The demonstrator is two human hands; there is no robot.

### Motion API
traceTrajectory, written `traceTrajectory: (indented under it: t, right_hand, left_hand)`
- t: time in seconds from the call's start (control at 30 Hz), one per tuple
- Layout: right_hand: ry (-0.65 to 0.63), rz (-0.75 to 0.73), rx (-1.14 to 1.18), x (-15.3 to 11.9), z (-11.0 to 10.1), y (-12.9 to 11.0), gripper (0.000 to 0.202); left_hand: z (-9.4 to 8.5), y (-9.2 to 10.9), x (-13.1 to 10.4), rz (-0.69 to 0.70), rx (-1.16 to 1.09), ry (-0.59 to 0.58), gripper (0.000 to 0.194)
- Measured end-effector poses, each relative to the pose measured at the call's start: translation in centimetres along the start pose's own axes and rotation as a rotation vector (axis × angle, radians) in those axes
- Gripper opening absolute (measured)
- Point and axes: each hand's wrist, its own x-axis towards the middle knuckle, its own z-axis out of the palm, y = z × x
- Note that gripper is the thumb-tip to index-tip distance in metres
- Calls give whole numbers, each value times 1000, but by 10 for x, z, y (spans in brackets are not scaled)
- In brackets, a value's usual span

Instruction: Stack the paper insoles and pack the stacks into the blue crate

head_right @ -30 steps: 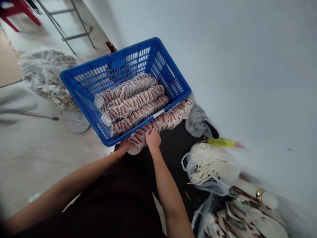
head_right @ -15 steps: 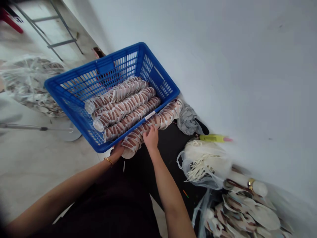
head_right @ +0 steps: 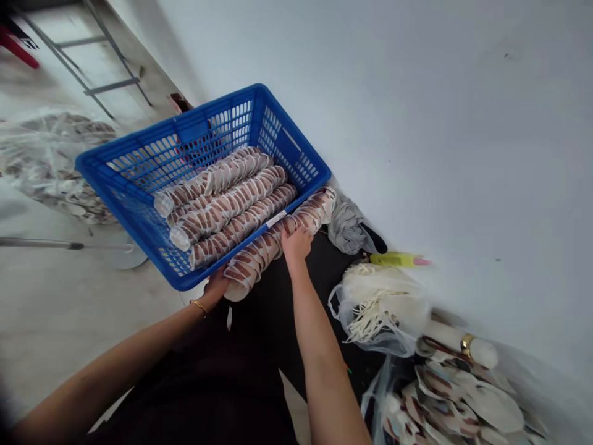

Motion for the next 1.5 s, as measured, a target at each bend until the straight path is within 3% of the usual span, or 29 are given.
traceTrajectory:
  t: [0.17, 0.33, 0.47, 0.8, 0.87, 0.97, 1.03, 1.23, 1.33, 1.5]
  right_hand:
    - [116, 81, 48, 9, 18, -2, 68]
    - [171, 144, 171, 16, 37, 2, 59]
    - [210, 114, 223, 15, 39, 8, 48]
    - [136, -10, 249, -28, 35, 28, 31]
    - [103, -18, 246, -38, 35, 33, 36]
    - [46, -3, 237, -40, 33, 41, 58]
    - [-16, 11, 227, -31, 30, 46, 74]
    - [-226, 56, 181, 10, 16, 53, 89]
    - [-237, 82, 177, 13, 21, 45, 104]
    - [-189, 136, 155, 4, 40, 16, 105]
  left_hand:
    - [-2, 2, -3, -3, -74, 24, 31]
    - [-1, 2, -8, 38, -143, 37, 28]
    - [1, -2, -11, 81, -182, 30, 28]
    - [-8, -38, -39, 98, -129, -6, 39]
    - [-12, -46, -45, 98, -103, -16, 40]
    - [-17, -54, -50, 101, -63, -26, 41]
    - [-18, -56, -48, 110, -39, -33, 42]
    - [-19, -52, -36, 151, 13, -58, 34]
    - [-18, -47, -33, 163, 7, -68, 36]
    - [-10, -35, -33, 133, -30, -60, 50]
